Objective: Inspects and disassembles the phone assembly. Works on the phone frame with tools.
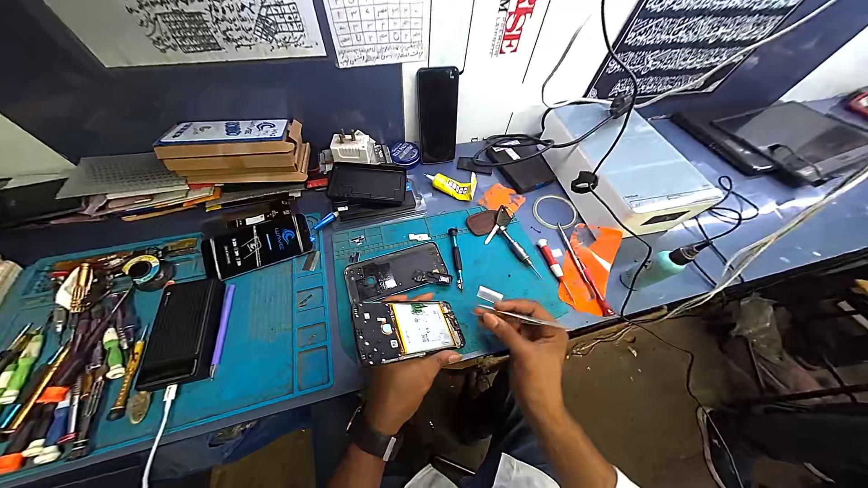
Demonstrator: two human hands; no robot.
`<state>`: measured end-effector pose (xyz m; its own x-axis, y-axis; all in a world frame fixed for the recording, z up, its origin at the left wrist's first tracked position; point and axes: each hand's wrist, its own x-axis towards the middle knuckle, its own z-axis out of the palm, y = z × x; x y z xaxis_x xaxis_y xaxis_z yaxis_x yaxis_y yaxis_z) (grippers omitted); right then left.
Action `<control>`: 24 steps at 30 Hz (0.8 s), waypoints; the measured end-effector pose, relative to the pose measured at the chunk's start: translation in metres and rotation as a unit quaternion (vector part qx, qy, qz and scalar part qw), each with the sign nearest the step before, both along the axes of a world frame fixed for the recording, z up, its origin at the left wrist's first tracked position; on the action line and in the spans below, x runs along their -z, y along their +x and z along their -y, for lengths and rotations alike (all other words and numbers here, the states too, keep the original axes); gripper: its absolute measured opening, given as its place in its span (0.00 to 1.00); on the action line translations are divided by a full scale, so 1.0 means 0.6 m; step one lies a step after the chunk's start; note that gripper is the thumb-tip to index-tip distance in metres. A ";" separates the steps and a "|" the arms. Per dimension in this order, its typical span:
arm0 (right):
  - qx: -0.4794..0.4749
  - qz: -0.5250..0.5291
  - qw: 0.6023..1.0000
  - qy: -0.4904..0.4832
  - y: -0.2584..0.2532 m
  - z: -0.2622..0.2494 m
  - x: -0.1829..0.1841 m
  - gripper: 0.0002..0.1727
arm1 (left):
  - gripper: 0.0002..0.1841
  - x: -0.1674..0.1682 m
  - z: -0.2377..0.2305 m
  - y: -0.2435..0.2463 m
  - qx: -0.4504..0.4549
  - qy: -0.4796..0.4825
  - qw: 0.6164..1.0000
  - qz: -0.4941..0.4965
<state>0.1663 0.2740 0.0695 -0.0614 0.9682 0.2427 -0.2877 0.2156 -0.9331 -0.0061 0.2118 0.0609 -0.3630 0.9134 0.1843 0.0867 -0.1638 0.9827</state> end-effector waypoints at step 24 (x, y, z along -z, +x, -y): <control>0.030 0.020 0.989 0.146 -0.034 0.030 0.046 0.10 | 0.46 -0.002 0.005 -0.009 0.043 0.056 0.991 0.116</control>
<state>0.1459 0.2558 0.0417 -0.0222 0.8597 0.5103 -0.2301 0.4923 -0.8394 -0.0118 0.2087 0.0621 -0.3290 0.9214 0.2070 -0.1588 -0.2700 0.9497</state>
